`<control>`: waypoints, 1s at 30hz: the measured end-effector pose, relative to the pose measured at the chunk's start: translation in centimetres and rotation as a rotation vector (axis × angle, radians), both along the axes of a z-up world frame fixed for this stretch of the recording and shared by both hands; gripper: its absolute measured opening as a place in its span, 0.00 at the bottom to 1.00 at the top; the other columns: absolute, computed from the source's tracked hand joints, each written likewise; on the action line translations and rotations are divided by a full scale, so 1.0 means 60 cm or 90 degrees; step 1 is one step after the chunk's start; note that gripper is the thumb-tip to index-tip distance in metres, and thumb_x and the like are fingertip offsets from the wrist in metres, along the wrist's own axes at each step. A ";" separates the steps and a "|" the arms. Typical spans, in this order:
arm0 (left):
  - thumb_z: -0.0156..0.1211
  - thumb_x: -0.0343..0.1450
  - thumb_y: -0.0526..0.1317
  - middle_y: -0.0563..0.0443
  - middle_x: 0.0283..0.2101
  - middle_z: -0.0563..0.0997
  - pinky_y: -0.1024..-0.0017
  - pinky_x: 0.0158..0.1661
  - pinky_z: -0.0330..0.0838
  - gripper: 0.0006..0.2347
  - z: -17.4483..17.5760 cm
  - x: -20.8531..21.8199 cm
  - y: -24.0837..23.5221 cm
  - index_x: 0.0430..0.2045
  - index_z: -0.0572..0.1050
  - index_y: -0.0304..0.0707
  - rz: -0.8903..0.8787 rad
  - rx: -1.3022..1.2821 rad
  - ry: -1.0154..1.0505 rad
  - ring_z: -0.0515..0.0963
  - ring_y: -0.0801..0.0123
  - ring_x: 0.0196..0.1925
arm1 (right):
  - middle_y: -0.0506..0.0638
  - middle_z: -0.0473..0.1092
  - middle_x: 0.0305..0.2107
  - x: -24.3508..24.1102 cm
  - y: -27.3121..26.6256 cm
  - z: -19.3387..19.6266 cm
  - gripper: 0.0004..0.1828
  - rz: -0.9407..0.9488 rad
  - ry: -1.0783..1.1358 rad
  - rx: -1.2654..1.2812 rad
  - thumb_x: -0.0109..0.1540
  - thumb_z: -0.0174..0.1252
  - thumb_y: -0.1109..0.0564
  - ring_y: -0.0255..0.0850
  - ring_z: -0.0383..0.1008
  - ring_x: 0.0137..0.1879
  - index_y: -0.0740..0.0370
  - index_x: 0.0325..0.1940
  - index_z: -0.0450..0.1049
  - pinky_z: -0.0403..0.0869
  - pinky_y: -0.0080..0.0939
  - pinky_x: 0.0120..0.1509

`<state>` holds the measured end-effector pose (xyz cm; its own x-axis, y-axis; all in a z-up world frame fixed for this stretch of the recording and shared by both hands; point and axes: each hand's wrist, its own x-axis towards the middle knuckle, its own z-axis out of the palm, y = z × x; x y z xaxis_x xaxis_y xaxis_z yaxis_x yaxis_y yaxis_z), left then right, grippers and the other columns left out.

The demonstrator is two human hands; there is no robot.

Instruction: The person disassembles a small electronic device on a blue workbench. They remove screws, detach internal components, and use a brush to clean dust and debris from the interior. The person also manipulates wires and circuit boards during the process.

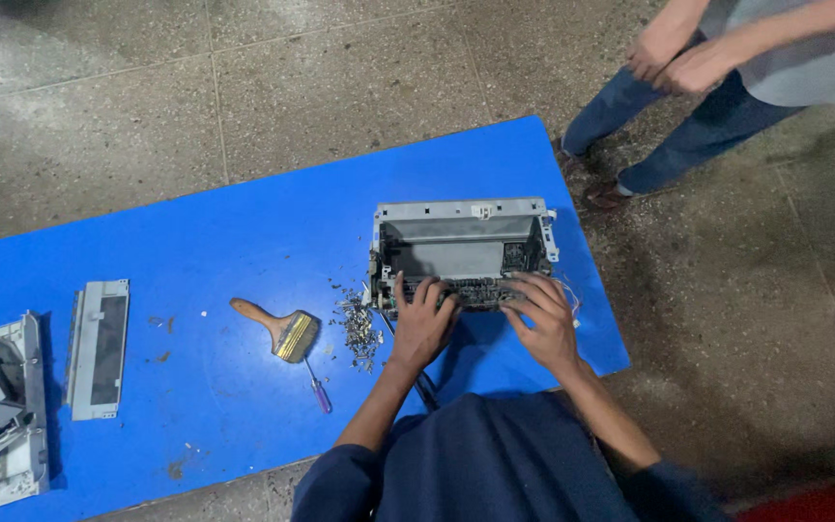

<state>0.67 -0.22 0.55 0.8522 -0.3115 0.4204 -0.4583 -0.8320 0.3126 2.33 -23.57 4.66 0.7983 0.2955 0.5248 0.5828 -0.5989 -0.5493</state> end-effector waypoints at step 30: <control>0.72 0.65 0.38 0.48 0.50 0.79 0.47 0.68 0.62 0.12 0.004 -0.004 -0.003 0.39 0.78 0.38 0.006 -0.198 0.010 0.76 0.54 0.63 | 0.51 0.77 0.38 -0.051 0.006 -0.031 0.08 -0.002 0.170 0.060 0.58 0.68 0.58 0.46 0.80 0.44 0.63 0.40 0.79 0.78 0.43 0.48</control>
